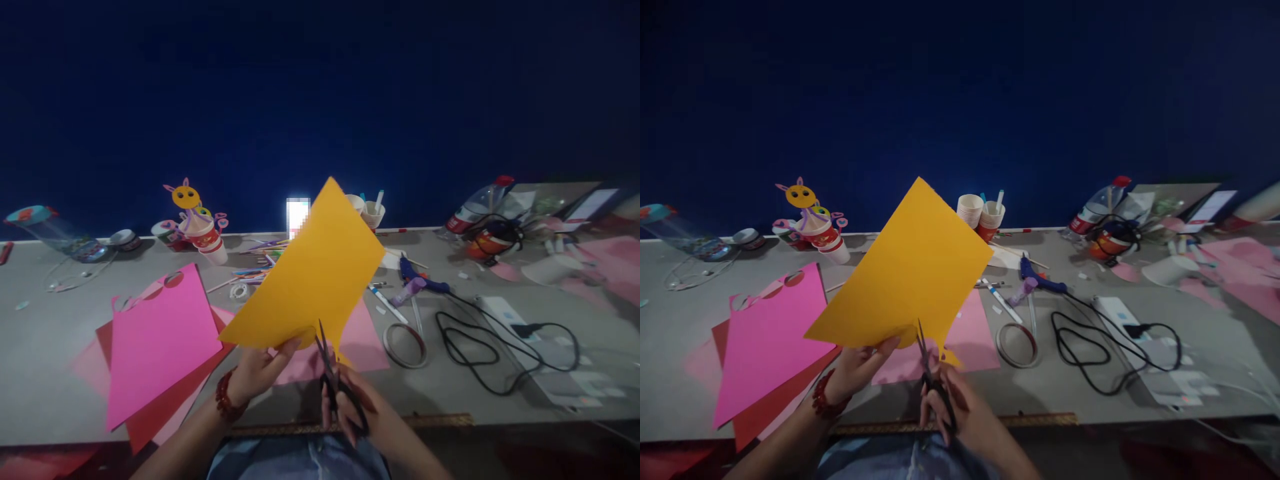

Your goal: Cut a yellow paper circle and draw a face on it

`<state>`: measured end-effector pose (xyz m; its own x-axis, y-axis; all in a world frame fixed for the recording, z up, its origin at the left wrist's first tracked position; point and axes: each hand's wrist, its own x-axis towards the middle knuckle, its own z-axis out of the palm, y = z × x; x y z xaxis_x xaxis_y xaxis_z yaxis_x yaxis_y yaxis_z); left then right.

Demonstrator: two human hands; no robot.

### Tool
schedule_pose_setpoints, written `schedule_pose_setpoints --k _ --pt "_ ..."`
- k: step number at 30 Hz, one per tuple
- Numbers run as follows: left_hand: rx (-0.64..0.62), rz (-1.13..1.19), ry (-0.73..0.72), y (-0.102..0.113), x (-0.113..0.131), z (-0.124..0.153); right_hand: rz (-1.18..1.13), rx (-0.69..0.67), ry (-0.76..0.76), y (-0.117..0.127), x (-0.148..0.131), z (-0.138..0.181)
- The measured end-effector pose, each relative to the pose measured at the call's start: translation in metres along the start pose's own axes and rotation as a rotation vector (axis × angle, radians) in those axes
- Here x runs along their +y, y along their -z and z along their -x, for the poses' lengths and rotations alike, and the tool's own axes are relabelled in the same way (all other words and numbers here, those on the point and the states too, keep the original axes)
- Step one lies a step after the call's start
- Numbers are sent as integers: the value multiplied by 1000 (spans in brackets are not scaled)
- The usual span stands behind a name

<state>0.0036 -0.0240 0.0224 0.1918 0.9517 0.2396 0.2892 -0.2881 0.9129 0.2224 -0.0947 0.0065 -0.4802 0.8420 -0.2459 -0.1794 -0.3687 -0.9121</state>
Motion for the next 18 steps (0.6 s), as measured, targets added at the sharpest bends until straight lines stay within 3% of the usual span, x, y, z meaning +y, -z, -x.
schedule_pose_setpoints --k 3,7,14,18 --pt "-49 226 166 -2 9 -3 68 41 20 3 -9 -1" --pt "-135 482 344 -6 20 -5 77 -40 98 7 -15 -6" --pt "-140 654 430 -14 18 -2 36 -26 128 7 -11 -13" --pt "-135 629 427 -14 19 -2 14 -2 110 4 -9 -12"
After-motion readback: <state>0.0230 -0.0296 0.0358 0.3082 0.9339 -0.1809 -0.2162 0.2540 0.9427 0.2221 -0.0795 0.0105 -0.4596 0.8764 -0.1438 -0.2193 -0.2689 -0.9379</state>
